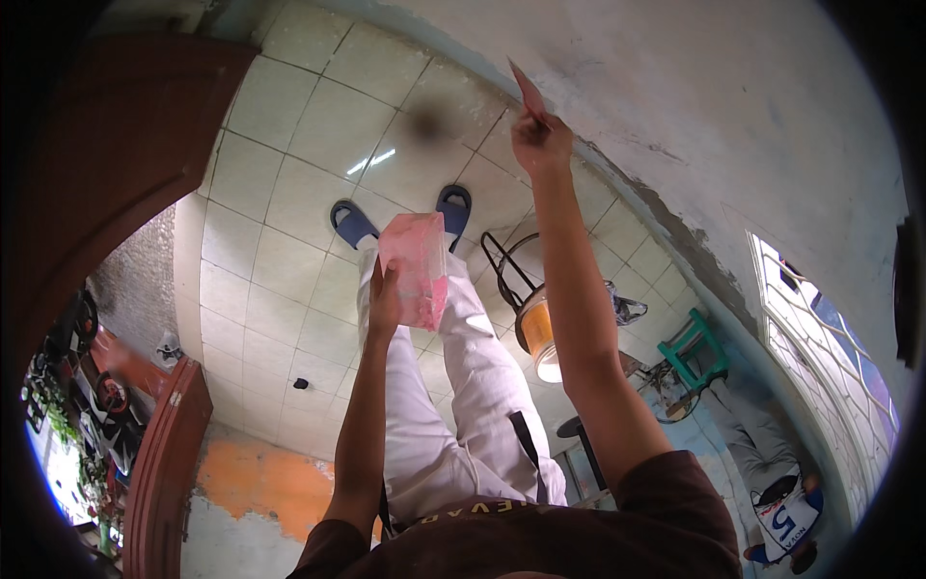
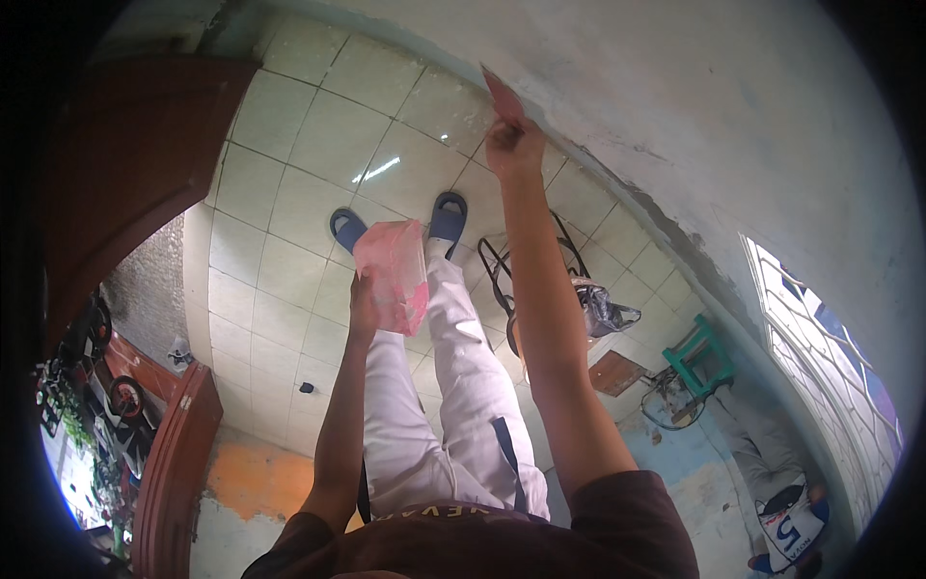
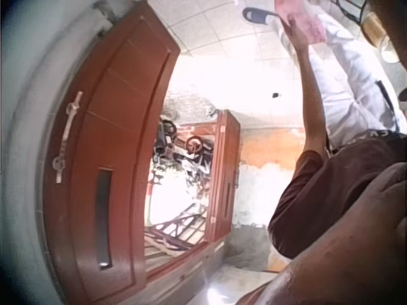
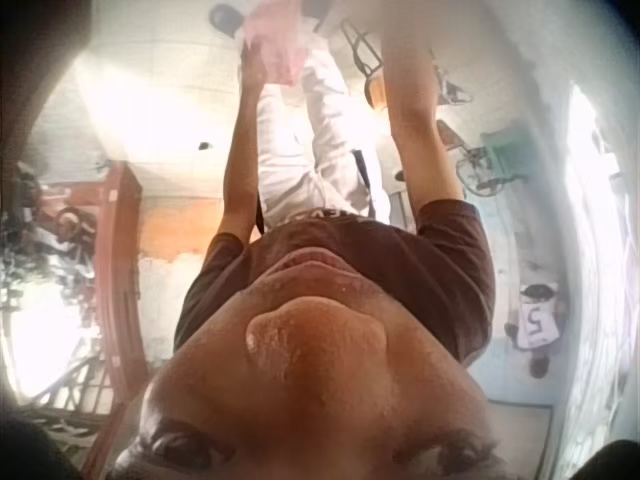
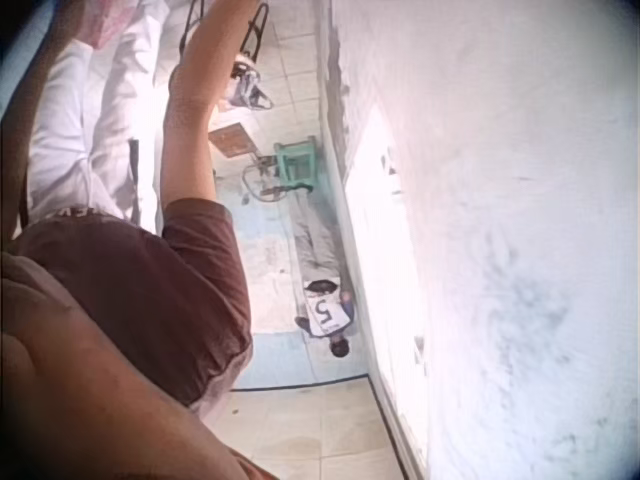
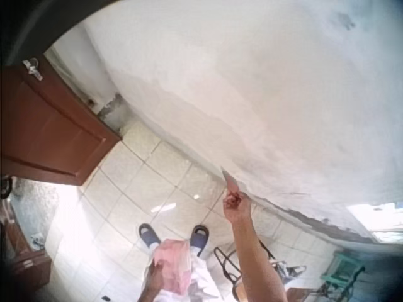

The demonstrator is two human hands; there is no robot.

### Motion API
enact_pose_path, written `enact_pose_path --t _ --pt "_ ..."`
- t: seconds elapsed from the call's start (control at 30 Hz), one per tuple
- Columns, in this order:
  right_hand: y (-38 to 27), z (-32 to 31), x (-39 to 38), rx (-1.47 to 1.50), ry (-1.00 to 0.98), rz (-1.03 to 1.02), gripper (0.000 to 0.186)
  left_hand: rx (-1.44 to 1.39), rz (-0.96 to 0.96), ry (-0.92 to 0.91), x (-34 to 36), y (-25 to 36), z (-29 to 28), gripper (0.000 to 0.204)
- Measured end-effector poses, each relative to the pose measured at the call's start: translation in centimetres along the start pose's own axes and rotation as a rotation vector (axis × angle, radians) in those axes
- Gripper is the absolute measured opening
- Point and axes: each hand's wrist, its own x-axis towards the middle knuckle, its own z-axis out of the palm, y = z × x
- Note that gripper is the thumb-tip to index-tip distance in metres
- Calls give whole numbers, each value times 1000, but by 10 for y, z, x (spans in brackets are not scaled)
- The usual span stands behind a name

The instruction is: The person applies a white compound to a wall using a red putty knife, then mixes more compound in a small pink container and prepares a black bag.

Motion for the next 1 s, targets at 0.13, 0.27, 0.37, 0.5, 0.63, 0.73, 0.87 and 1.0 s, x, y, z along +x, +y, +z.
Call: enact_pose_path --t 0.13,0.27,0.37,0.5,0.63,0.73,0.87,1.0 --pt "0 58 -20 159 -198 63 24 88 -29 70 0 -1 -18 72" --pt "-70 47 -60 365 -633 278 40 24 -3 81 0 9 -17 69" --pt "-94 51 -127 535 -384 62 42 -9 -20 83 3 3 -22 67" --pt "-86 11 -139 470 -318 -177 40 -122 -70 26 5 -2 -22 69" --pt "-14 -46 -58 208 -117 -64 39 -71 -121 115 1 6 -20 68" --pt "46 -71 32 110 1 33 33 -5 -48 80 13 -9 -27 69" --pt "115 -34 98 20 90 34 27 38 -28 69 28 -10 -57 66" --pt "138 -9 144 62 6 41 26 -80 41 120 44 -23 -69 64"
